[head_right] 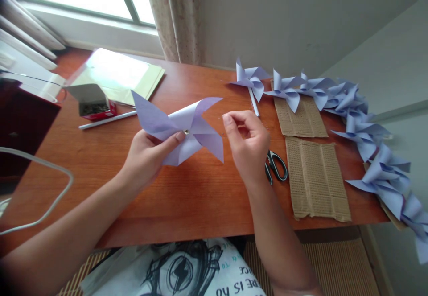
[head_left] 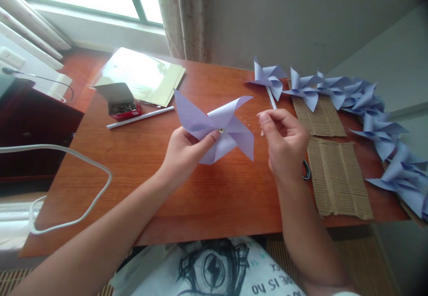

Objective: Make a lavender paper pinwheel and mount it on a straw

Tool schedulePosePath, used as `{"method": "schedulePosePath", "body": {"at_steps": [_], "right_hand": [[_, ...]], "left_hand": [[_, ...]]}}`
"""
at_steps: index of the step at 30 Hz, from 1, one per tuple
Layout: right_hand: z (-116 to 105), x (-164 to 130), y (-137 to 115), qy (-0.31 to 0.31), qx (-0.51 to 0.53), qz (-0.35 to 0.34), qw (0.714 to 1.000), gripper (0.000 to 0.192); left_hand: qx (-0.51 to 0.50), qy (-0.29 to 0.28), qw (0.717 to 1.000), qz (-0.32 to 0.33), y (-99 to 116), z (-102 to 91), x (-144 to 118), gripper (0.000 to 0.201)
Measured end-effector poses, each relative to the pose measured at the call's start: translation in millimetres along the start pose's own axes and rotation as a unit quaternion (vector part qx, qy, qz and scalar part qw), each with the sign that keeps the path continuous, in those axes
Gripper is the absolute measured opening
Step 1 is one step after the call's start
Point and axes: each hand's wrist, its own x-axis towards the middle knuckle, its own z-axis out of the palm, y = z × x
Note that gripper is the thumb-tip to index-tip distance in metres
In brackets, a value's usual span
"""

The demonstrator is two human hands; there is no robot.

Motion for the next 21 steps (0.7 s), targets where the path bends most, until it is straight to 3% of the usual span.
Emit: {"method": "schedulePosePath", "body": {"at_steps": [3, 8, 14, 21], "right_hand": [[2, 4, 10, -0.035, 0.099, 0.1, 0.989, 0.014], [14, -5, 6, -0.185, 0.224, 0.218, 0.932, 0.024], [16, -14, -3, -0.256, 0.322, 0.239, 0.88, 0.022], [22, -19, 11, -0.229, 0.337, 0.232, 0.883, 0.014]], "left_hand": [[-0.079, -0.031, 0.994, -0.073, 3, -0.2, 0, 0.034], [-0.149, -0.073, 0.98, -0.114, 6, 0.8, -4, 0.032], [-0.187, -0.105, 0.969, -0.125, 3, -0.6, -4, 0.033], [-0.218, -0.128, 0.952, -0.173, 2, 2.0, -5, 0.035]]}}
